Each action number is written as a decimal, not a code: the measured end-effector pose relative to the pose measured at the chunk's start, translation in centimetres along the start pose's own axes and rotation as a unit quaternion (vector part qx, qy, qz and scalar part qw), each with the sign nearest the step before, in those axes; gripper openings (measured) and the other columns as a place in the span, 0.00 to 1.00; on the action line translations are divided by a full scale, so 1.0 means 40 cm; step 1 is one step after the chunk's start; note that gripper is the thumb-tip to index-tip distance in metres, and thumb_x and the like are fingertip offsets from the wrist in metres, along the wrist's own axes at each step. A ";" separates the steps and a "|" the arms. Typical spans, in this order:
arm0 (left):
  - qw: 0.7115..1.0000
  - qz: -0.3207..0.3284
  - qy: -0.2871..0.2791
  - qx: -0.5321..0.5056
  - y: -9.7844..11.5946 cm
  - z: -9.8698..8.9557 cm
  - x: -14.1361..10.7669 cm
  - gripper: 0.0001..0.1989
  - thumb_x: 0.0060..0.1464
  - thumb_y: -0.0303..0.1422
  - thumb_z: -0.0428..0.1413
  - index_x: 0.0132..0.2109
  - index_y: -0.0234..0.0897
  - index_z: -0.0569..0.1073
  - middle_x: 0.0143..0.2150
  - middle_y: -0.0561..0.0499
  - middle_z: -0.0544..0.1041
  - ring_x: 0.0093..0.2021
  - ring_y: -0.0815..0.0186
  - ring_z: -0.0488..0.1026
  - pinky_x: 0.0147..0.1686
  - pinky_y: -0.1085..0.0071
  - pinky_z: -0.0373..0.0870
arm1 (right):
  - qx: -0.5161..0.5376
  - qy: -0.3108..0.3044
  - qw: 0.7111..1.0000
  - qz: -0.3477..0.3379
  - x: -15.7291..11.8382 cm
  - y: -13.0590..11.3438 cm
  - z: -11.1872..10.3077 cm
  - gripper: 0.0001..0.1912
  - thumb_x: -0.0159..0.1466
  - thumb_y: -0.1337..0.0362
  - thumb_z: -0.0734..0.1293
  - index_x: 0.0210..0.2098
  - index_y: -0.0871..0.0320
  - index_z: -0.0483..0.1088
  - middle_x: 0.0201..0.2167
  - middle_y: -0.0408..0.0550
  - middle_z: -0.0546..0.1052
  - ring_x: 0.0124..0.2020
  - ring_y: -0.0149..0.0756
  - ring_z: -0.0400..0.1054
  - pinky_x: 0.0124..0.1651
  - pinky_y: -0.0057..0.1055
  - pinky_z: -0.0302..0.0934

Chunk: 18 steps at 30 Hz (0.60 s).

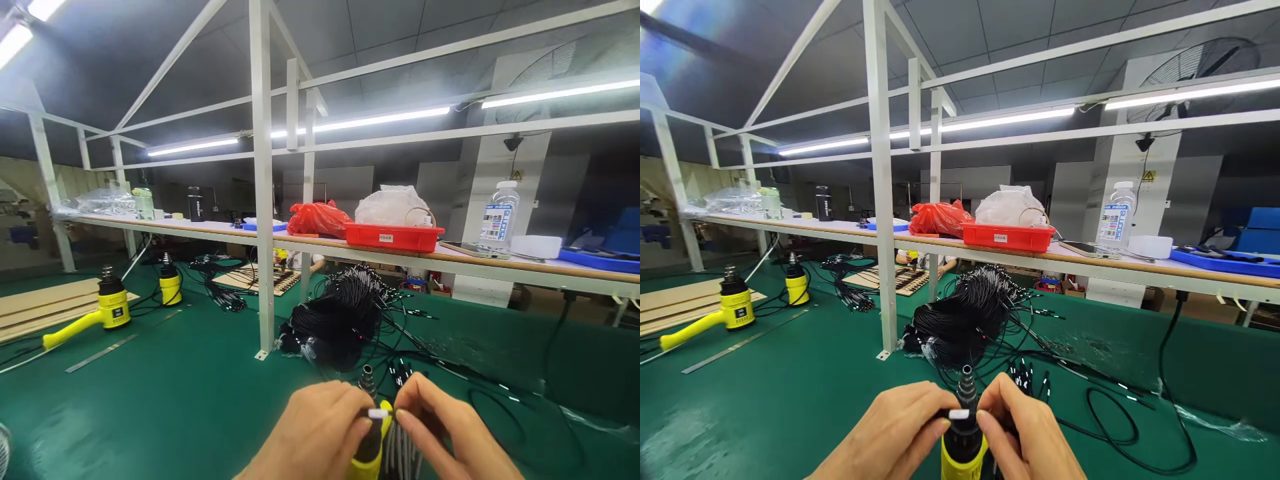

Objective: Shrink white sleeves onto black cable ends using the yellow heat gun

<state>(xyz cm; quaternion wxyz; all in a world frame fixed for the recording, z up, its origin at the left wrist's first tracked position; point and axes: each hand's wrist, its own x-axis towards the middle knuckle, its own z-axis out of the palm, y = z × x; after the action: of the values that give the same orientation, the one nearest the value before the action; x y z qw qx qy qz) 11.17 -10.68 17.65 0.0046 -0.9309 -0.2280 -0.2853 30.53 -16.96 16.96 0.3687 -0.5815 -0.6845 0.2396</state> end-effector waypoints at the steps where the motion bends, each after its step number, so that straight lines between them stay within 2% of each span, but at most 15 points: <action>1: 1.000 -0.017 0.014 -0.012 -0.002 -0.013 -0.001 0.13 0.66 0.32 0.41 0.44 0.40 0.70 0.39 0.51 0.78 0.36 0.66 0.74 0.36 0.73 0.68 | -0.008 0.005 1.000 -0.001 0.008 -0.001 -0.010 0.15 0.66 0.51 0.55 0.30 0.53 0.61 0.28 0.42 0.69 0.28 0.33 0.62 0.31 0.26 0.57; 4: 0.998 -0.059 0.012 -0.031 -0.016 -0.029 0.001 0.11 0.65 0.31 0.42 0.46 0.41 0.69 0.42 0.52 0.77 0.38 0.65 0.73 0.38 0.71 0.68 | -0.016 0.017 1.000 0.000 0.028 0.005 -0.022 0.17 0.67 0.51 0.54 0.29 0.54 0.61 0.26 0.41 0.67 0.27 0.32 0.59 0.30 0.26 0.55; 9: 0.991 -0.112 -0.041 -0.057 -0.052 -0.001 0.017 0.10 0.65 0.33 0.43 0.41 0.41 0.69 0.37 0.54 0.74 0.37 0.65 0.69 0.37 0.71 0.64 | -0.028 0.045 0.998 0.013 0.059 0.030 -0.004 0.17 0.66 0.52 0.55 0.27 0.55 0.61 0.24 0.40 0.65 0.26 0.31 0.56 0.28 0.27 0.51; 13: 0.983 -0.155 -0.034 -0.090 -0.067 0.015 0.029 0.10 0.64 0.35 0.45 0.35 0.40 0.66 0.33 0.55 0.70 0.33 0.67 0.65 0.32 0.73 0.59 | -0.014 0.055 0.998 0.022 0.081 0.049 0.002 0.17 0.65 0.51 0.56 0.27 0.55 0.61 0.24 0.40 0.64 0.27 0.32 0.57 0.28 0.27 0.52; 18: 0.968 -0.192 -0.017 -0.159 -0.069 0.017 0.040 0.15 0.65 0.38 0.44 0.30 0.39 0.63 0.28 0.58 0.67 0.29 0.69 0.60 0.28 0.73 0.54 | 0.006 0.074 0.997 0.015 0.097 0.050 0.004 0.17 0.64 0.51 0.58 0.25 0.55 0.60 0.23 0.40 0.63 0.26 0.32 0.56 0.27 0.27 0.51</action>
<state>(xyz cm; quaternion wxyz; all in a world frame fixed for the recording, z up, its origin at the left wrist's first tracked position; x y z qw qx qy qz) 11.54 -7.43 17.59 -0.2023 -0.8631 -0.3545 -0.2975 31.46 -12.76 16.23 0.4183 -0.6056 -0.6449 0.2060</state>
